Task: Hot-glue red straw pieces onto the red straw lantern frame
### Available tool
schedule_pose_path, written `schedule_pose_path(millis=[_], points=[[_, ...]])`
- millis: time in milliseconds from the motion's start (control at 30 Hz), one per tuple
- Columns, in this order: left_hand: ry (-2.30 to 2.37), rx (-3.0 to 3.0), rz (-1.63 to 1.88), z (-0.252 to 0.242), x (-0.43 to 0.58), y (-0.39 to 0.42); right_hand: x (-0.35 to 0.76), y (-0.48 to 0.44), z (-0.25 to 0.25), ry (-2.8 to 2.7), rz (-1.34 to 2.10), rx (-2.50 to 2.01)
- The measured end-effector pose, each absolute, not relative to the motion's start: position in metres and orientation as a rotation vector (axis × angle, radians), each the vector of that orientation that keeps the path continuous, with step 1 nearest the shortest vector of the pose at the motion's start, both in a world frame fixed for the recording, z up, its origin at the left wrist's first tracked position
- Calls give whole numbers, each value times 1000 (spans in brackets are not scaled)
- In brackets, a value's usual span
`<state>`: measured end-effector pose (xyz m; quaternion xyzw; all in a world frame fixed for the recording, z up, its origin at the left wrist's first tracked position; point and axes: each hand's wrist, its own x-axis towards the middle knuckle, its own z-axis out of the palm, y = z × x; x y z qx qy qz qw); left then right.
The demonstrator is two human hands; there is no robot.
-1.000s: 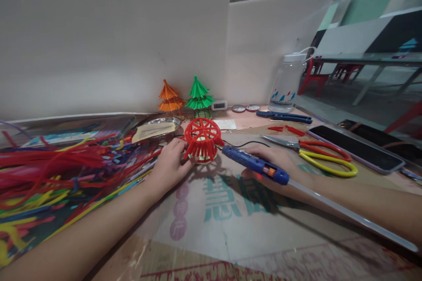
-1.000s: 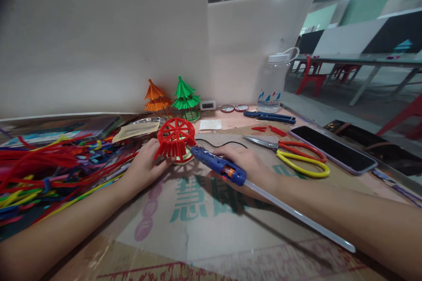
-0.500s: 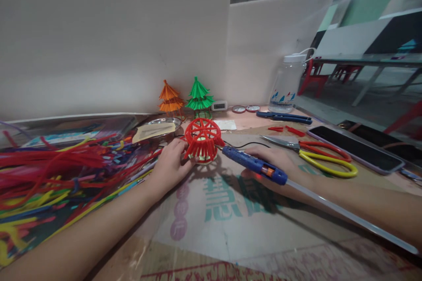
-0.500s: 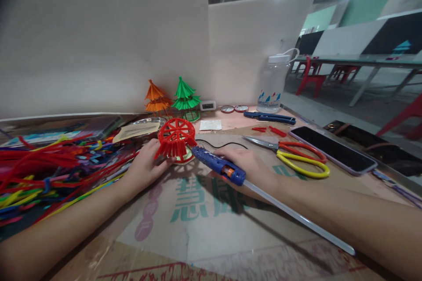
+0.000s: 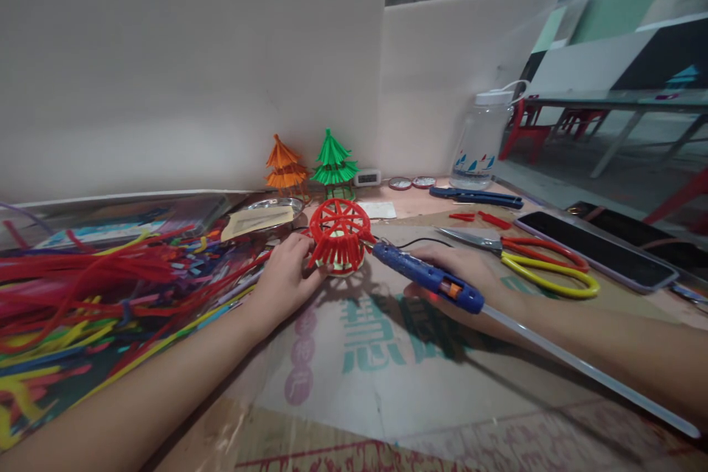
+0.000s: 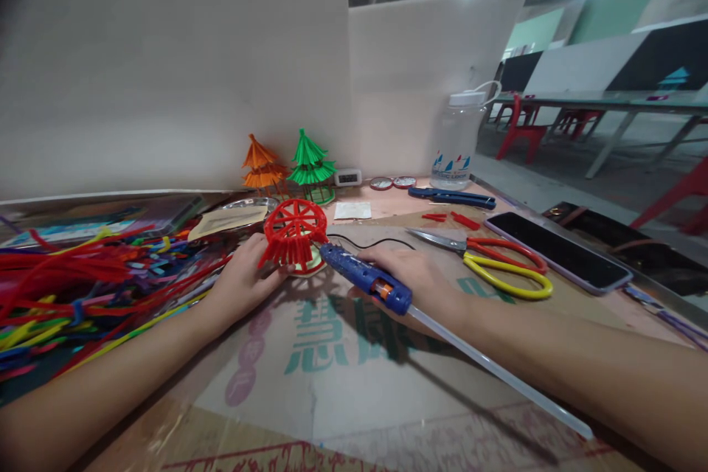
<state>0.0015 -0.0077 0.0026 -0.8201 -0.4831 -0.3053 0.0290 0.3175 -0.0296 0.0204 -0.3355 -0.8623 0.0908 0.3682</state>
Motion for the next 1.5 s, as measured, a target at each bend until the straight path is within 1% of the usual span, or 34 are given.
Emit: schedule_pose_path(millis=[300, 633, 733, 933, 1000, 1233, 1500], points=[[-1467, -2532, -916, 5, 3, -11, 321, -31, 21, -2255, 265, -830], [-1450, -2528, -928, 5, 3, -11, 320, -30, 21, -2233, 225, -804], [-1469, -2531, -927, 2, 2, -9, 319, -30, 20, -2184, 303, -791], [-1468, -2608, -941, -3, 0, -3, 314, -34, 17, -1955, 604, -845], [-1460, -2622, -911, -3, 0, -2, 313, -36, 19, -1906, 636, -836], [-1461, -2655, -844, 1, 1, -3, 316, -33, 42, -1864, 550, -822], [-1597, -2569, -772, 3, 1, -15, 332, 24, 60, -1856, 375, -1282]])
